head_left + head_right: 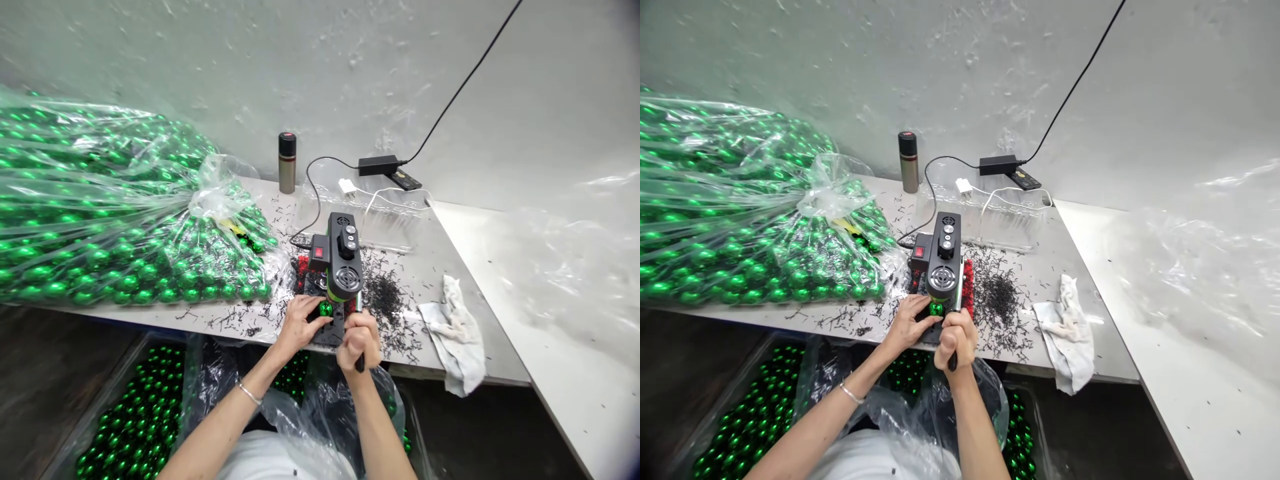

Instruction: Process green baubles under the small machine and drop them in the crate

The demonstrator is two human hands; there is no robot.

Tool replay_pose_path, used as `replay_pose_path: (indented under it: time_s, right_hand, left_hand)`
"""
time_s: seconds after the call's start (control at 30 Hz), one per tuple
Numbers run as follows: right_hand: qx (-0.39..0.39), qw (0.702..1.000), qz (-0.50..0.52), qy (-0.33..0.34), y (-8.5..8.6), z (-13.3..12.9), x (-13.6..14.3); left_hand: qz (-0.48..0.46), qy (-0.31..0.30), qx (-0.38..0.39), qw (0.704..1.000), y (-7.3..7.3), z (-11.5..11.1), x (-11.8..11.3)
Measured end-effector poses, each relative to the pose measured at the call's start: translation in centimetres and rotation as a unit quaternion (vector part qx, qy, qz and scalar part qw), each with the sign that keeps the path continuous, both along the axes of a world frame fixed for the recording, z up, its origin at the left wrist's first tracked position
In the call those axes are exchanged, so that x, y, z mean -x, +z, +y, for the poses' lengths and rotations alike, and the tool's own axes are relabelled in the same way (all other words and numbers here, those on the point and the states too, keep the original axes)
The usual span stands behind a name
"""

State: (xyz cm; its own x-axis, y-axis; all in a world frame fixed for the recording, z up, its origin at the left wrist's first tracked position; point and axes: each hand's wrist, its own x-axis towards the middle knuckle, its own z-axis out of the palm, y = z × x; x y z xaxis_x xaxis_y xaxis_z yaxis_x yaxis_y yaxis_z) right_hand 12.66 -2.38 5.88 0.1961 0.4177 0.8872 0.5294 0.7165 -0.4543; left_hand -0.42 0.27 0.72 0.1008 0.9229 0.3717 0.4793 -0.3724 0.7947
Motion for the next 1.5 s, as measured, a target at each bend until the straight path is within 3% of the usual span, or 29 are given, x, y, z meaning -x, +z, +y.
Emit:
replay_pose_path:
  time_s: [0.17,0.53,0.77,0.9,1.0,1.1,1.17,1.23,1.3,1.37,1.5]
  right_hand:
    - [-0.008,1.0,0.007,-0.01,-1.3,0.4,0.1]
    - [0.003,1.0,-0.029,0.008,-0.9,0.3,-0.6]
    - [0.037,0.999,0.01,0.026,2.2,-0.2,-0.2]
    - [0.08,0.995,0.05,0.033,4.9,-0.5,0.1]
    - [0.088,0.994,0.057,0.039,6.2,-0.6,0.3]
    - [0.084,0.994,0.066,0.034,6.5,-0.5,0.4]
    - [0.08,0.994,0.074,0.028,6.5,-0.4,0.5]
    - [0.077,0.994,0.08,0.022,6.4,-0.4,0.6]
    - [0.082,0.993,0.086,0.02,6.3,-0.4,0.6]
    - [0.09,0.991,0.092,0.02,6.2,-0.4,0.7]
    - [0.083,0.991,0.101,0.028,5.8,-0.3,0.6]
  left_hand:
    - [0.012,0.0,0.0,1.0,0.0,-0.1,0.0]
    - [0.008,0.003,-0.011,1.0,-0.1,0.1,0.0]
    - [0.001,-0.006,-0.001,1.0,0.2,0.3,-0.1]
    - [-0.09,0.014,0.057,0.994,0.6,-0.3,0.2]
    - [-0.268,0.032,0.182,0.946,1.4,-1.7,1.5]
    - [-0.493,0.031,0.304,0.814,3.0,-3.5,3.1]
    - [-0.599,0.031,0.342,0.723,4.4,-4.5,4.0]
    - [-0.652,0.036,0.36,0.666,5.8,-5.2,4.4]
    - [-0.671,0.046,0.374,0.638,6.8,-5.6,4.6]
    - [-0.675,0.059,0.383,0.628,7.5,-5.9,4.6]
    - [-0.66,0.062,0.387,0.641,7.8,-6.2,4.6]
